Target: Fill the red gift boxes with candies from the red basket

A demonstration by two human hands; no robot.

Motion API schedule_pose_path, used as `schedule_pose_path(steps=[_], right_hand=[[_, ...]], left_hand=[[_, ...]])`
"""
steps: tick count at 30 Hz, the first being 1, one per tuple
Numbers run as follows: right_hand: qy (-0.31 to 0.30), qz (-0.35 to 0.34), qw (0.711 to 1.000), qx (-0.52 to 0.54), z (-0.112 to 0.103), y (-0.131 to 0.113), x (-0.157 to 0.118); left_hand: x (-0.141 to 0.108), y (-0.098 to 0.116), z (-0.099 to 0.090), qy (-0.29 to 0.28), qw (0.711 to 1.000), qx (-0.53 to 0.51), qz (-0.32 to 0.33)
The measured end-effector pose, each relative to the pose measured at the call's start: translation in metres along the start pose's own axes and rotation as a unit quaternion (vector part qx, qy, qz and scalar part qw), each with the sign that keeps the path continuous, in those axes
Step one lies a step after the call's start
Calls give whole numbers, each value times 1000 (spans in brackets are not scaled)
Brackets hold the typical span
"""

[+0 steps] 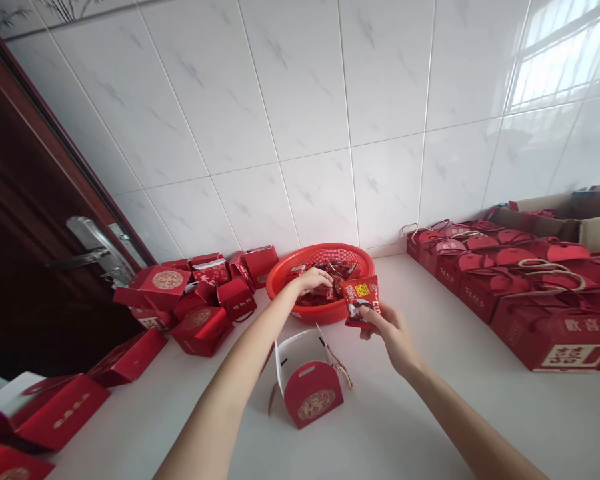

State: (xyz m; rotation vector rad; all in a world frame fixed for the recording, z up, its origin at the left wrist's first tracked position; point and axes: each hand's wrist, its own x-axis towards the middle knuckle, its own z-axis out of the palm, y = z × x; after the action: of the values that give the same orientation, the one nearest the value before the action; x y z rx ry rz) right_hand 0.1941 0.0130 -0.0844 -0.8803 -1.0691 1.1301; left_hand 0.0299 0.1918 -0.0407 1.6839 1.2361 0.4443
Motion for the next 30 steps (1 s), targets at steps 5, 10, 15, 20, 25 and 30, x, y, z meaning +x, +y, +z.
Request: schedule_pose_path(steps=[5, 10, 15, 20, 25, 30], right_hand=[[-4, -2, 1000, 4, -2, 0, 0], [3, 6, 1000, 3, -2, -1, 0], [5, 9, 1000, 3, -2, 1, 0], [10, 8, 1000, 2, -2, 2, 2], [16, 12, 1000, -1, -2, 2, 3], [16, 15, 1000, -2, -2, 1, 2]], left_hand=[[-3, 0, -2, 3, 999, -44, 1], [-10, 3, -4, -7, 996, -81, 40], [-12, 3, -3, -7, 994, -94, 62], [-9, -1, -3, -5, 996, -85, 42], [-9, -2, -3, -45, 996, -81, -12], [-15, -2, -2, -78, 994, -69, -22]])
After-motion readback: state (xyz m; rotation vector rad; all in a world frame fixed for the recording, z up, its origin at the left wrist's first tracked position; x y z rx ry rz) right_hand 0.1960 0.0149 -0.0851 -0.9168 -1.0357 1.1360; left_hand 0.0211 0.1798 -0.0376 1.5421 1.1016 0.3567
